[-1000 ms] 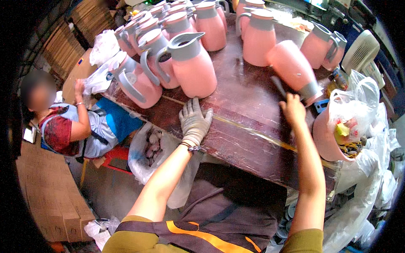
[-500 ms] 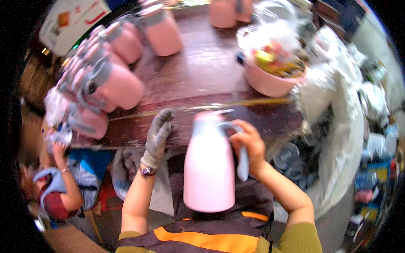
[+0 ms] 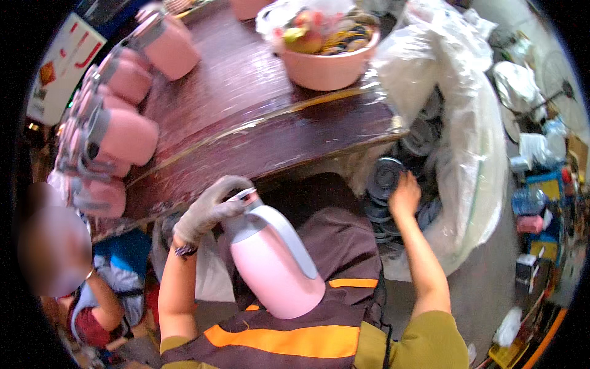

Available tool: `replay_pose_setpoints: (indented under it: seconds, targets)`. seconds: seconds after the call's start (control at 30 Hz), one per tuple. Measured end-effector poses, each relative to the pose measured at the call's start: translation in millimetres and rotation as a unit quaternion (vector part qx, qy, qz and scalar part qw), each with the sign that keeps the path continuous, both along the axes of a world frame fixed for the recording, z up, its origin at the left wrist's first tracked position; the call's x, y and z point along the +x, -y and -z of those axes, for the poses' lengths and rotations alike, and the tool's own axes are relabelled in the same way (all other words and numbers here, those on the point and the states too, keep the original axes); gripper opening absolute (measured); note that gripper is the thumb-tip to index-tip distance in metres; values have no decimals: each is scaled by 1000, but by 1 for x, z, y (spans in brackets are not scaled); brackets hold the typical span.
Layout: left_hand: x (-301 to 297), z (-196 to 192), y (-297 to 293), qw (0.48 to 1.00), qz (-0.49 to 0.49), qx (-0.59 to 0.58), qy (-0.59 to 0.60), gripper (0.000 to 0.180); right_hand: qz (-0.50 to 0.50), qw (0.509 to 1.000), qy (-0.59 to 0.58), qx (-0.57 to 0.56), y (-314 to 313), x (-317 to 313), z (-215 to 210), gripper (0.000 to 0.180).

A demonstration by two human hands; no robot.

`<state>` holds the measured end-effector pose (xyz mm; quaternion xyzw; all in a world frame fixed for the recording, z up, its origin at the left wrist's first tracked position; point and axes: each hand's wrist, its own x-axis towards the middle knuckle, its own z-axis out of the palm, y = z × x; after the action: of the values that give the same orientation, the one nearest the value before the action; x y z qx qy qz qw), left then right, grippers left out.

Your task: The person assembles pink water jugs by attaching lids, handles, and small components by hand. They move items on the work surface and reach for parts from containers.

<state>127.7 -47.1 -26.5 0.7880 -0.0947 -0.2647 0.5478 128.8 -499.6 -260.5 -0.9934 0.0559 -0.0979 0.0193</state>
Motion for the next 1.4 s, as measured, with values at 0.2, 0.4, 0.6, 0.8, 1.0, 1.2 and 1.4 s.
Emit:
replay_pose_setpoints:
  seconds: [0.2,0.4,0.6,0.8,1.0,1.2,1.4]
  targets:
    - [1,-13,9,998,27,-22,-59,58,-156,981,-50,-104,60,-2,33,22]
    - [-19,-11,-58,980,-175,-66,68,62,-70,966,-157,190,12,7,-76,26]
    - [-66,19,-58,795,-468,-385,10,52,-64,771,-167,611,-64,-7,-182,21]
    - [-95,48,-26,696,-554,-456,-34,46,-135,779,58,609,-175,-14,-226,34]
    - [-111,48,-24,689,-592,-417,5,51,-159,727,56,665,-216,-28,-226,37]
    - [-118,68,-27,696,-562,-439,81,47,-182,722,79,663,-222,-24,-213,36]
    - [-112,58,-26,680,-572,-457,38,44,-131,547,41,825,-206,-22,-222,36]
